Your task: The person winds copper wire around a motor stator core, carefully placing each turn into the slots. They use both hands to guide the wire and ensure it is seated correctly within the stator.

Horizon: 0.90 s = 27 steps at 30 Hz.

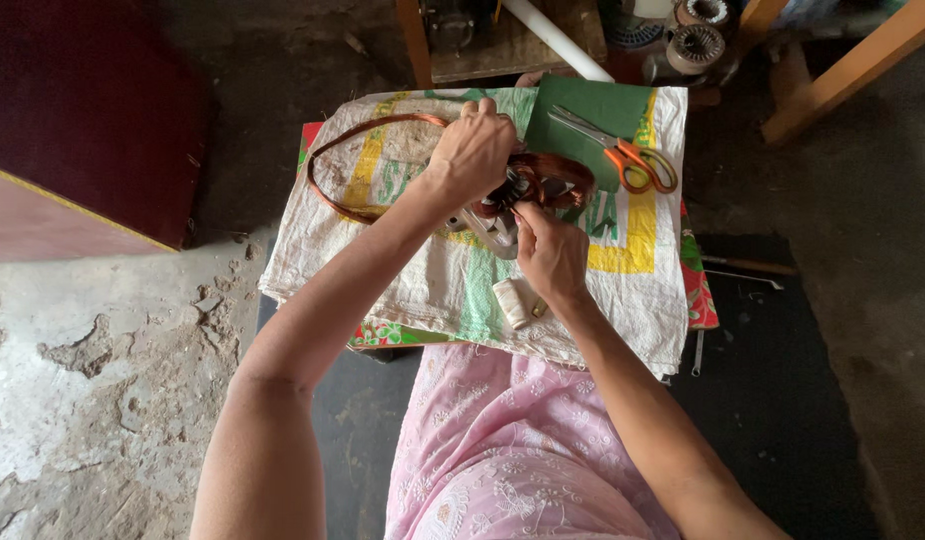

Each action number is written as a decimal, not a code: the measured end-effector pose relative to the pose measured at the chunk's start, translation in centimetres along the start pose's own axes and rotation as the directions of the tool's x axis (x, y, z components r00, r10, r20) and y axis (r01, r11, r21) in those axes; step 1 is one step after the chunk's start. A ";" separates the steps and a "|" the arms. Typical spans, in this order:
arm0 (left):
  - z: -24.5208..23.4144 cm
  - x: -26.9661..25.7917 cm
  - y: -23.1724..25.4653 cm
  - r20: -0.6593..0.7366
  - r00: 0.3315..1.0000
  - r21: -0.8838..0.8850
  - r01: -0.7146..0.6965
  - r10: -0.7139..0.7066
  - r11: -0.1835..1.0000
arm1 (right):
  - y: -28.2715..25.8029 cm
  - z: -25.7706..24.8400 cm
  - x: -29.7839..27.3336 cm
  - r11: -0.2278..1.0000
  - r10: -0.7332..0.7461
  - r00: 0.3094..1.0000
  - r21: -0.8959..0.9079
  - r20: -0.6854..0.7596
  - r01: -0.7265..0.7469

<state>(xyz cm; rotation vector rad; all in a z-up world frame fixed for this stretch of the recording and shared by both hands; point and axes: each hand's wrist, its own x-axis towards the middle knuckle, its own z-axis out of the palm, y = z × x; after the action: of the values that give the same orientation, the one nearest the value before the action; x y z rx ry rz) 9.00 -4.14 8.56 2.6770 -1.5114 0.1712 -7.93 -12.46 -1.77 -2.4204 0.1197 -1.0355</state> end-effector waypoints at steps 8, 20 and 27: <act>-1.0 -2.2 1.9 -0.282 0.955 0.033 -0.084 0.090 0.996 | -0.8 -2.2 0.8 0.999 -0.001 0.996 -0.041 -0.092 -0.003; 0.6 -4.4 1.0 -0.449 0.892 -0.232 -0.061 -0.051 0.971 | 0.8 -1.8 1.0 0.996 -0.052 0.996 -0.082 -0.071 0.046; -0.1 -4.4 1.1 -0.442 0.896 -0.250 -0.067 -0.052 0.966 | 0.1 -2.2 1.7 0.999 0.054 0.998 0.008 -0.027 -0.054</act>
<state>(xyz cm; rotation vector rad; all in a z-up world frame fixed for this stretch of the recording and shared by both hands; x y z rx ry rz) 5.80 -0.93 8.11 2.2259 -1.2946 0.5111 -8.29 -13.89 0.59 -2.3840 0.1888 -1.0431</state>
